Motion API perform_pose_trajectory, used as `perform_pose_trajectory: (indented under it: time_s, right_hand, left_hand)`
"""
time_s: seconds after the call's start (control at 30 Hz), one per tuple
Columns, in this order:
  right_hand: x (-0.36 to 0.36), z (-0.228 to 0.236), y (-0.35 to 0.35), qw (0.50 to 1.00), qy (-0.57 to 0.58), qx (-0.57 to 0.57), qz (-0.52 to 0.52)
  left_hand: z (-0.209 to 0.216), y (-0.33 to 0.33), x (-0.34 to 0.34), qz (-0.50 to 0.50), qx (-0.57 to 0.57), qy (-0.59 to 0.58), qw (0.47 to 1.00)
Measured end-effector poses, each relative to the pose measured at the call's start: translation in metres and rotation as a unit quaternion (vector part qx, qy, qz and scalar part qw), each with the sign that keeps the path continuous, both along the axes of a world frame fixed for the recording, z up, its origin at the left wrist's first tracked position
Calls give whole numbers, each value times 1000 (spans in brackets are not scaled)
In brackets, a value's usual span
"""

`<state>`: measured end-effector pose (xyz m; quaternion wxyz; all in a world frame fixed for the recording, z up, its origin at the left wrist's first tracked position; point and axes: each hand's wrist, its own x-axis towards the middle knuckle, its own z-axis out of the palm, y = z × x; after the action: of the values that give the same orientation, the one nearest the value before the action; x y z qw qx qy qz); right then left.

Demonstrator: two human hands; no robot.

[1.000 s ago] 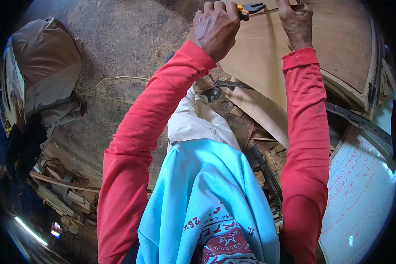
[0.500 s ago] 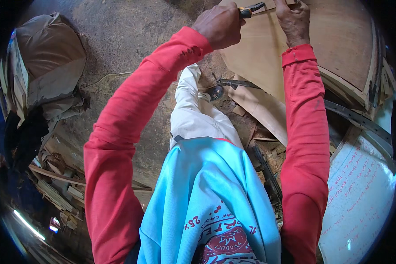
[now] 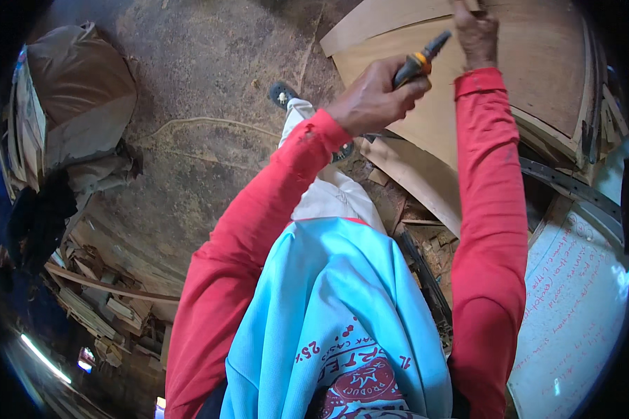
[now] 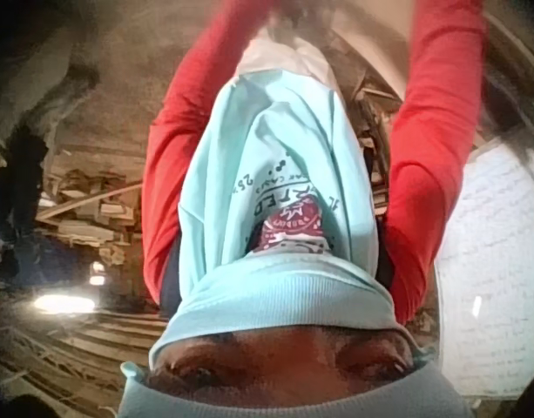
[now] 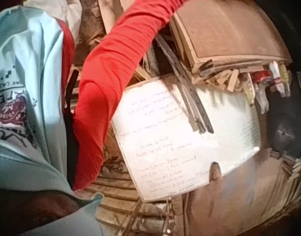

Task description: Measure and mark a wooden board using a square and pencil, then use pliers to manipulate a small metal component or fastener on the board.

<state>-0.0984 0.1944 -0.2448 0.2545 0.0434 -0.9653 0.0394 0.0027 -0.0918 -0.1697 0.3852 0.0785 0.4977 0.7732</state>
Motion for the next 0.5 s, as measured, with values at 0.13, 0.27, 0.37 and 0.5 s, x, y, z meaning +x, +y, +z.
perform_pose_trajectory:
  time_s: [0.13, 0.27, 0.37, 0.5]
  right_hand:
    - [17, 43, -44, 778, -110, -619, -2]
    - [45, 52, -36, 774, -100, -622, -61]
    - [50, 72, -53, 822, -105, -559, -7]
    - [72, 75, -44, 867, -138, -479, 17]
  left_hand:
    - [-46, -21, -8, 160, -160, 53, 973]
    - [-40, -47, -16, 29, -359, 224, 905]
    - [-50, -43, -25, 5, -259, 266, 929]
    - [-30, -19, -33, -89, -139, 24, 986]
